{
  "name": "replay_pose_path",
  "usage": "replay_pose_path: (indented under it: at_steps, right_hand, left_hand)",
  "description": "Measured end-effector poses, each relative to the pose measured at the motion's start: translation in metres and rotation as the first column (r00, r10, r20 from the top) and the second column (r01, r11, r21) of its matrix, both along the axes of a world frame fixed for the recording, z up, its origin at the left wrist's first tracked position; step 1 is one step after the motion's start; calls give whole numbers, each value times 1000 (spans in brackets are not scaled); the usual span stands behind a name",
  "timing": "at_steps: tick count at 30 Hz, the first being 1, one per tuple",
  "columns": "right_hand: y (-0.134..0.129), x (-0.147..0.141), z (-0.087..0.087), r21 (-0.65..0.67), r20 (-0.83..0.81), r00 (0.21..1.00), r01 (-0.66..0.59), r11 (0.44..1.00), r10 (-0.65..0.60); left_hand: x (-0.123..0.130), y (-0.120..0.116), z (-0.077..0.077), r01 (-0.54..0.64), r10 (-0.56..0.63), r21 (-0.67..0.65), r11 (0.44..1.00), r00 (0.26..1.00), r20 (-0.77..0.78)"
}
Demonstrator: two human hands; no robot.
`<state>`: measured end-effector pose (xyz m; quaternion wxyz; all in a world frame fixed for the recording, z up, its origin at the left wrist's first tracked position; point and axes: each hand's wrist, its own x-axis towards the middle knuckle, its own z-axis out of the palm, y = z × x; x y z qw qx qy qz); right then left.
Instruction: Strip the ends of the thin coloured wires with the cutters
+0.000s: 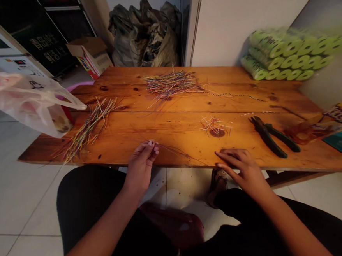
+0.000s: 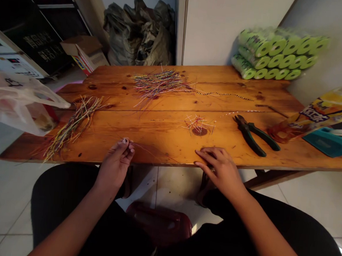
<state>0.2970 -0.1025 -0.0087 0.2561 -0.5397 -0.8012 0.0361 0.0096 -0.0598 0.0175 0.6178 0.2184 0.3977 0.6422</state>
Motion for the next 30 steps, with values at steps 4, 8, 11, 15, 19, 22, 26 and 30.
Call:
replay_pose_path:
  at_steps: [4, 8, 11, 15, 19, 22, 26, 30]
  right_hand:
    - [0, -4, 0, 39, -2, 990, -139, 990, 139]
    - [2, -7, -6, 79, -103, 974, -195, 978, 202]
    - [2, -8, -6, 75, -139, 969, -197, 978, 206]
    - [3, -8, -5, 53, -107, 979, -168, 984, 173]
    - [4, -8, -7, 88, -60, 981, -179, 980, 185]
    - [2, -9, -8, 105, -66, 981, -175, 979, 183]
    - [-1, -10, -8, 100, -42, 988, -146, 984, 151]
    - [-1, -10, -11, 120, -28, 988, -145, 982, 150]
  left_hand:
    - [1, -1, 1, 9, -9, -13, 1000, 1000, 17]
    - [2, -2, 2, 9, -8, -28, 1000, 999, 31]
    - [2, -2, 1, 12, -11, -43, 999, 999, 39]
    - [2, -3, 0, 20, -18, -55, 998, 999, 45]
    - [2, -3, 0, 25, -22, -58, 998, 999, 44]
    - [1, -3, 0, 32, -29, -57, 998, 998, 50]
    - [0, -3, -2, 35, -32, -59, 998, 998, 47]
    - [0, -3, -3, 35, -32, -64, 997, 998, 48]
